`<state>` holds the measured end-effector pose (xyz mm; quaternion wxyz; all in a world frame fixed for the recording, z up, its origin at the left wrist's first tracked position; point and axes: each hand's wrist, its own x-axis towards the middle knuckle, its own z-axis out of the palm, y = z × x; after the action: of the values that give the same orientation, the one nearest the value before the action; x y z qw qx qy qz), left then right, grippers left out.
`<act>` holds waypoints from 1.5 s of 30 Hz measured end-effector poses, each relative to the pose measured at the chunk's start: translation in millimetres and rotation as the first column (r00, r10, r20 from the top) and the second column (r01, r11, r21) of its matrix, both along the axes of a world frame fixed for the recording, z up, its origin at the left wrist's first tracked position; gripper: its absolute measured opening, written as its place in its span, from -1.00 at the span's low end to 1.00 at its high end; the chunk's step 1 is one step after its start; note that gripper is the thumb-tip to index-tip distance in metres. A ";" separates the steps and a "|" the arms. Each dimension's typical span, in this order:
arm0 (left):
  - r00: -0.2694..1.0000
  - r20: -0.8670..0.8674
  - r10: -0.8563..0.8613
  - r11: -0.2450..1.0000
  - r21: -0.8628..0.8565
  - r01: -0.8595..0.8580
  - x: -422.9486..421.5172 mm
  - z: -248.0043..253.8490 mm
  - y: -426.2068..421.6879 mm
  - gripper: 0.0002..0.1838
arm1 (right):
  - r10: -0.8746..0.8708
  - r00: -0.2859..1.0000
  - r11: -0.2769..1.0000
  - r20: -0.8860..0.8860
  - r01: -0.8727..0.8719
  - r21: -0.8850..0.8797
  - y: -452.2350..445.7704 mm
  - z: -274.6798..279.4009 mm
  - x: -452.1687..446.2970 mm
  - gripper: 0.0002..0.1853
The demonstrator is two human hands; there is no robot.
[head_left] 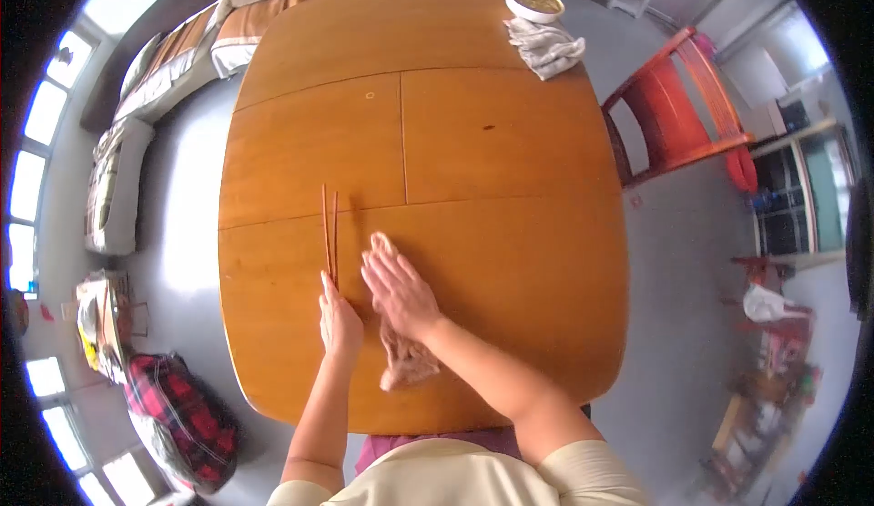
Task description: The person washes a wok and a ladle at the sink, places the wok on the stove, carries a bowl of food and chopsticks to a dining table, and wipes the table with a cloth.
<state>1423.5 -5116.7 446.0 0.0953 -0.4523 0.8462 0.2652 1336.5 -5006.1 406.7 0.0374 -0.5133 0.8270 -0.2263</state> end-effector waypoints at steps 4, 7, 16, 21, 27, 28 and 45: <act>0.984 0.160 -0.073 0.986 -0.134 0.095 -34.8 6.1 6.3 -0.18 | -0.146 0.989 0.989 -0.031 0.146 -0.011 -6.5 -7.4 -78.6 -0.50; 0.978 0.141 -0.153 0.940 -0.285 0.188 -48.5 -11.3 4.0 -0.16 | -0.366 0.930 0.928 -0.024 0.364 -0.076 37.3 1.4 -153.7 -0.57; 0.934 0.307 -0.183 0.871 -0.390 0.299 -67.2 -25.4 4.9 -0.22 | -0.743 0.535 0.615 -0.403 0.782 -0.096 228.4 -8.1 -253.2 -0.53; 0.949 0.255 -0.186 0.883 -0.381 0.275 -68.5 -27.9 5.6 -0.26 | -0.410 0.413 0.525 0.813 0.836 -0.160 126.3 49.7 -151.1 -0.58; 0.951 0.172 -0.256 0.885 -0.354 0.303 -61.7 -17.3 5.2 -0.26 | -0.207 0.978 0.974 0.032 0.209 -0.092 42.4 -6.1 17.3 -0.58; 0.948 0.158 -0.276 0.884 -0.346 0.315 -57.8 -16.8 4.6 -0.26 | -0.197 0.980 0.980 -0.019 0.197 -0.023 53.9 3.4 17.2 -0.57; 0.917 -0.072 -0.392 0.890 -0.282 0.358 19.9 15.0 9.4 -0.25 | -0.993 0.099 0.102 -0.070 0.994 -0.037 283.0 -1.1 48.6 -0.43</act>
<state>1443.4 -5107.3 461.0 0.0299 -0.2708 0.9495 0.1555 1385.2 -4723.1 405.6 -0.1509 0.1654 0.9606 -0.1649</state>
